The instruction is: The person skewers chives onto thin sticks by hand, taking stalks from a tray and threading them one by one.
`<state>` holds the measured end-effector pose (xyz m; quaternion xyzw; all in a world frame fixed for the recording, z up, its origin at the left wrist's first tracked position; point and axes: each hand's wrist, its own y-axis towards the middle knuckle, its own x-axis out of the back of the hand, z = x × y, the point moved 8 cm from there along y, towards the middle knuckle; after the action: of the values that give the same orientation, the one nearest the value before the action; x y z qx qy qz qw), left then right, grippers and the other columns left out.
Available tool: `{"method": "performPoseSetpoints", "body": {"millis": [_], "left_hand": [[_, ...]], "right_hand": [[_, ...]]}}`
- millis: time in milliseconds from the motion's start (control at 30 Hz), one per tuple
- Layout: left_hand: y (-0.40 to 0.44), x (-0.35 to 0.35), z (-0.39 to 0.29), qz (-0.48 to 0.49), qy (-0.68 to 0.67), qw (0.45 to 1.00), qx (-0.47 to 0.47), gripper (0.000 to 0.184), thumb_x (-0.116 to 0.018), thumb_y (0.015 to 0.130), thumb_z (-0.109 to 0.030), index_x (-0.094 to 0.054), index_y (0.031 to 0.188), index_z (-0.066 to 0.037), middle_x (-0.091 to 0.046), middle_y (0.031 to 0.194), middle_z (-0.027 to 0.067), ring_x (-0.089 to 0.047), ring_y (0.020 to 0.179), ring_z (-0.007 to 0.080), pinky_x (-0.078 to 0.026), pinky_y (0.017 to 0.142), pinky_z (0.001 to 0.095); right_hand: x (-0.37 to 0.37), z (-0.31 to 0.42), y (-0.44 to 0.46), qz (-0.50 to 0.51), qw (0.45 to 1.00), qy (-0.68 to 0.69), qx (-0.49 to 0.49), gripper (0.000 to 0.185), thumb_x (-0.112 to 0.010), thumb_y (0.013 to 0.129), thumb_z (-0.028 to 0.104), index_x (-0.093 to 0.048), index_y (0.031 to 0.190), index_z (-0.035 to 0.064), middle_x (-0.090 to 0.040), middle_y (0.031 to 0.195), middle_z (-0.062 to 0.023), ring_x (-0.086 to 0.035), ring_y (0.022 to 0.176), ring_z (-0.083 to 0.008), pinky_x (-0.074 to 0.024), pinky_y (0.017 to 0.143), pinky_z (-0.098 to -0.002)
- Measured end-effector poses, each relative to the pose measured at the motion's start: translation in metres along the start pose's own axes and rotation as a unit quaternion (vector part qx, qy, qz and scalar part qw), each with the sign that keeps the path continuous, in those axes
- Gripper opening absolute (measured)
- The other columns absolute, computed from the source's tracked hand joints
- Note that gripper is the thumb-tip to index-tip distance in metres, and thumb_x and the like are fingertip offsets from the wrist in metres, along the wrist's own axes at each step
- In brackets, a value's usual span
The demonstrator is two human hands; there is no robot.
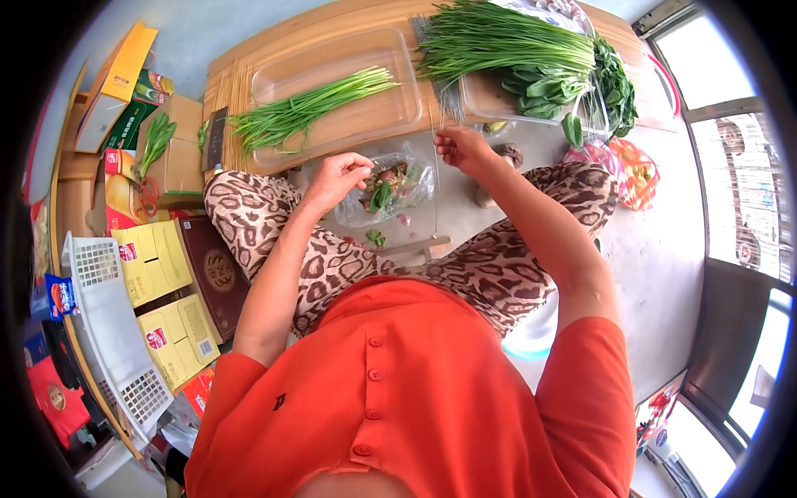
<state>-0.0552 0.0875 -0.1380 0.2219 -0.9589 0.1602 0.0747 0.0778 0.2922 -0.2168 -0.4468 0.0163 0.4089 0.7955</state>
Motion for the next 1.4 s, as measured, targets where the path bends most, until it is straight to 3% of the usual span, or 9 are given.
{"method": "performPoseSetpoints", "body": {"millis": [333, 533, 733, 833, 900, 1033, 1167, 1233, 1400], "left_hand": [[-0.003, -0.002, 0.005, 0.022, 0.009, 0.999, 0.026, 0.019, -0.059, 0.088, -0.012, -0.064, 0.102, -0.001, -0.065, 0.087, 0.0029, -0.06, 0.072, 0.0093, -0.048, 0.068, 0.0236], [0.001, -0.018, 0.01, 0.03, 0.009, 0.999, 0.042, 0.02, -0.063, 0.085, -0.019, -0.066, 0.097, -0.003, -0.065, 0.079, 0.0018, -0.062, 0.066, 0.0095, -0.047, 0.059, 0.0242], [0.001, -0.091, 0.053, 0.135, 0.009, 0.977, 0.166, 0.023, -0.063, 0.085, -0.023, -0.066, 0.099, -0.005, -0.064, 0.091, 0.0043, -0.064, 0.079, 0.0143, -0.05, 0.062, 0.0276], [-0.002, -0.153, 0.084, 0.229, -0.07, 0.94, 0.242, 0.049, -0.056, 0.092, -0.035, -0.048, 0.126, -0.001, -0.058, 0.117, 0.0136, -0.06, 0.102, 0.0257, -0.052, 0.076, 0.0344], [-0.004, -0.185, 0.104, 0.148, -0.406, 0.819, 0.377, 0.07, -0.049, 0.093, -0.048, -0.027, 0.136, 0.001, -0.049, 0.127, 0.0204, -0.054, 0.113, 0.0358, -0.049, 0.089, 0.0432], [0.021, -0.205, 0.098, 0.088, -0.618, 0.709, 0.328, 0.073, -0.036, 0.095, -0.053, -0.021, 0.135, 0.006, -0.044, 0.131, 0.0268, -0.05, 0.117, 0.0414, -0.04, 0.1, 0.05], [0.079, -0.181, 0.084, 0.081, -0.674, 0.697, 0.232, 0.068, -0.032, 0.098, -0.046, -0.018, 0.135, 0.009, -0.043, 0.131, 0.0281, -0.049, 0.117, 0.0416, -0.041, 0.1, 0.0501], [0.097, -0.153, 0.061, -0.013, -0.668, 0.721, 0.184, 0.062, -0.031, 0.1, -0.039, -0.015, 0.137, 0.009, -0.043, 0.131, 0.0287, -0.05, 0.116, 0.0414, -0.041, 0.1, 0.0497], [0.06, -0.172, 0.095, 0.026, -0.58, 0.759, 0.297, 0.06, -0.037, 0.099, -0.037, -0.014, 0.14, 0.001, -0.049, 0.125, 0.0268, -0.055, 0.11, 0.0387, -0.047, 0.093, 0.0484]], "right_hand": [[0.01, -0.019, -0.023, -0.02, 1.0, 0.006, 0.012, 0.007, -0.056, 0.087, 0.015, -0.056, 0.085, 0.009, -0.06, 0.072, -0.0024, -0.056, 0.058, -0.013, -0.041, 0.052, -0.0252], [0.025, -0.022, -0.04, -0.108, 0.986, -0.119, 0.042, 0.005, -0.061, 0.081, 0.02, -0.06, 0.084, 0.0156, -0.061, 0.088, 0.0038, -0.058, 0.084, -0.011, -0.0416, 0.071, -0.0299], [0.02, -0.016, -0.05, -0.087, 0.985, -0.133, 0.069, 0.01, -0.055, 0.087, 0.02, -0.06, 0.088, 0.0121, -0.062, 0.091, 0.0017, -0.06, 0.087, -0.0119, -0.0433, 0.071, -0.0275], [0.02, -0.01, -0.054, -0.073, 0.989, -0.097, 0.09, 0.008, -0.058, 0.082, 0.018, -0.06, 0.085, 0.0106, -0.063, 0.086, 0.0001, -0.062, 0.083, -0.0124, -0.0435, 0.071, -0.0294], [0.022, -0.007, -0.061, -0.075, 0.989, -0.092, 0.089, 0.007, -0.058, 0.083, 0.017, -0.06, 0.085, 0.0105, -0.063, 0.086, 0.0, -0.062, 0.083, -0.0124, -0.0437, 0.071, -0.0292], [0.027, -0.006, -0.061, -0.07, 0.991, -0.078, 0.087, 0.008, -0.058, 0.083, 0.018, -0.06, 0.085, 0.0107, -0.063, 0.086, -0.0001, -0.062, 0.082, -0.0125, -0.0438, 0.071, -0.0288], [0.033, -0.005, -0.056, -0.062, 0.992, -0.062, 0.096, 0.009, -0.058, 0.083, 0.02, -0.06, 0.085, 0.0108, -0.063, 0.086, -0.0008, -0.062, 0.082, -0.013, -0.0439, 0.071, -0.0283], [0.032, -0.004, -0.057, -0.059, 0.992, -0.055, 0.1, 0.01, -0.057, 0.084, 0.02, -0.06, 0.086, 0.0104, -0.063, 0.086, -0.0014, -0.062, 0.083, -0.0135, -0.0441, 0.071, -0.0284], [0.01, -0.014, -0.088, -0.009, 0.997, 0.014, 0.076, 0.013, -0.052, 0.088, 0.019, -0.058, 0.089, 0.0071, -0.062, 0.091, -0.0059, -0.06, 0.082, -0.0168, -0.0456, 0.069, -0.0297]]}}
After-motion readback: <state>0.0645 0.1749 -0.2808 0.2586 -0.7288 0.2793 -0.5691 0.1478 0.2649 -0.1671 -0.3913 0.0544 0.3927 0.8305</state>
